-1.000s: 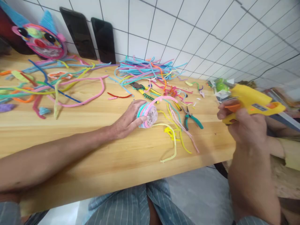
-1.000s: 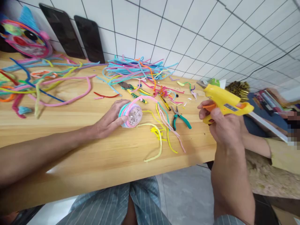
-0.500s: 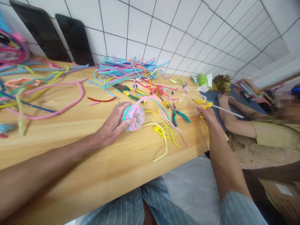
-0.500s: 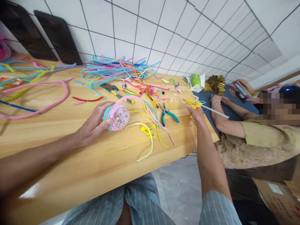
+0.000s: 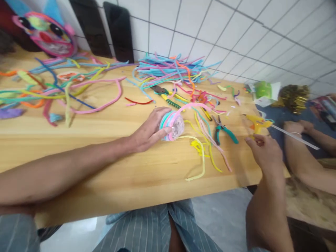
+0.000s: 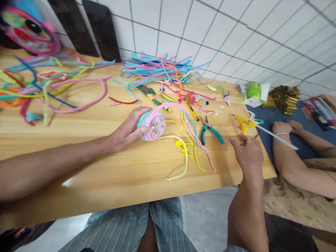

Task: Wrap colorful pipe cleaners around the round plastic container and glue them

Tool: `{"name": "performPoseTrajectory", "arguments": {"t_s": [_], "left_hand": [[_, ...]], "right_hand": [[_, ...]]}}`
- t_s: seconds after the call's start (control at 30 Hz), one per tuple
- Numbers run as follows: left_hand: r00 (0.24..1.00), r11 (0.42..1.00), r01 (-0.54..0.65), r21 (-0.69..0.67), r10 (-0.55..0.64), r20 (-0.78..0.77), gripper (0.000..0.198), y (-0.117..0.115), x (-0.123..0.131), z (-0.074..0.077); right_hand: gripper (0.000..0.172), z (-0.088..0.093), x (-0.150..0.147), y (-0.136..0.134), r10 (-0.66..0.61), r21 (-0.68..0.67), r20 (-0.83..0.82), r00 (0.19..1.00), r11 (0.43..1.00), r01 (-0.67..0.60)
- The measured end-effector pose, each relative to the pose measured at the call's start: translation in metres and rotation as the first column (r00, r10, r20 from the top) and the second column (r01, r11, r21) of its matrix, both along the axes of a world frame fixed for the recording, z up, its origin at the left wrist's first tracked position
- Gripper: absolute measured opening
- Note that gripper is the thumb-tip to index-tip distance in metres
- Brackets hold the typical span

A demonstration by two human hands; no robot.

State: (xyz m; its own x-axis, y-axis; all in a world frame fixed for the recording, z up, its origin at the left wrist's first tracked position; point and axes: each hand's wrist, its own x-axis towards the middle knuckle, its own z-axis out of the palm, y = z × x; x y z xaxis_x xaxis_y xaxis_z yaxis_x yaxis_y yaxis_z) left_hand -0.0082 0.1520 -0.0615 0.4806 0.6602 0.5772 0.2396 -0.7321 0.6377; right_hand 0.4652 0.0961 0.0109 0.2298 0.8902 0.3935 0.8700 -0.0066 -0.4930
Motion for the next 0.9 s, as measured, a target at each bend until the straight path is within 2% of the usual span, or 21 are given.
{"name": "performPoseTrajectory", "arguments": {"t_s": [0.03,0.07,0.13,0.17,0.2,0.3,0.33,0.4,0.53,0.7,0.9], "left_hand": [[1.000,1.000,0.004,0.013,-0.004,0.009,0.060,0.001,0.001,-0.001],[1.000,1.000,0.002,0.021,-0.002,0.018,0.060,0.002,0.002,-0.002],[0.999,1.000,0.002,0.026,-0.002,0.033,0.060,0.004,0.003,-0.003],[0.999,1.000,0.002,0.026,-0.003,0.040,0.060,0.004,0.003,-0.004],[0.999,1.000,0.005,0.025,-0.006,0.045,0.060,0.004,0.004,-0.004],[0.998,1.000,0.019,0.022,-0.020,0.063,0.060,0.004,0.006,-0.005],[0.997,1.000,0.025,0.018,-0.027,0.070,0.061,0.004,0.006,-0.005],[0.996,0.999,0.036,0.011,-0.037,0.081,0.063,0.004,0.007,-0.005],[0.996,0.999,0.041,0.014,-0.041,0.074,0.064,0.004,0.009,-0.004],[0.997,0.999,0.027,-0.023,-0.025,0.076,0.066,0.004,0.013,-0.004],[0.996,0.998,0.032,-0.051,-0.028,0.080,0.068,0.004,0.013,-0.003]], "right_hand": [[0.027,0.003,-0.016,-0.005,-0.050,0.041,0.043,0.998,0.998,0.048],[0.025,0.007,-0.036,-0.008,-0.041,0.054,0.058,0.997,0.998,0.038],[0.028,0.014,-0.082,-0.008,0.071,0.036,0.026,0.997,0.997,-0.072],[0.028,0.018,-0.107,-0.005,0.188,-0.009,-0.053,0.981,0.982,-0.189],[0.026,0.020,-0.133,-0.001,0.286,-0.074,-0.162,0.944,0.951,-0.300],[0.027,0.023,-0.198,0.018,0.409,-0.159,-0.454,0.792,0.837,-0.524],[0.027,0.022,-0.214,0.024,0.424,-0.156,-0.512,0.747,0.809,-0.566],[0.026,0.018,-0.236,0.034,0.431,-0.116,-0.584,0.688,0.795,-0.596],[0.029,0.011,-0.252,0.043,0.423,-0.042,-0.619,0.662,0.824,-0.566],[0.030,0.008,-0.253,0.040,0.397,-0.028,-0.621,0.676,0.850,-0.525],[0.024,0.000,-0.253,0.038,0.395,0.040,-0.629,0.669,0.877,-0.479]]}}
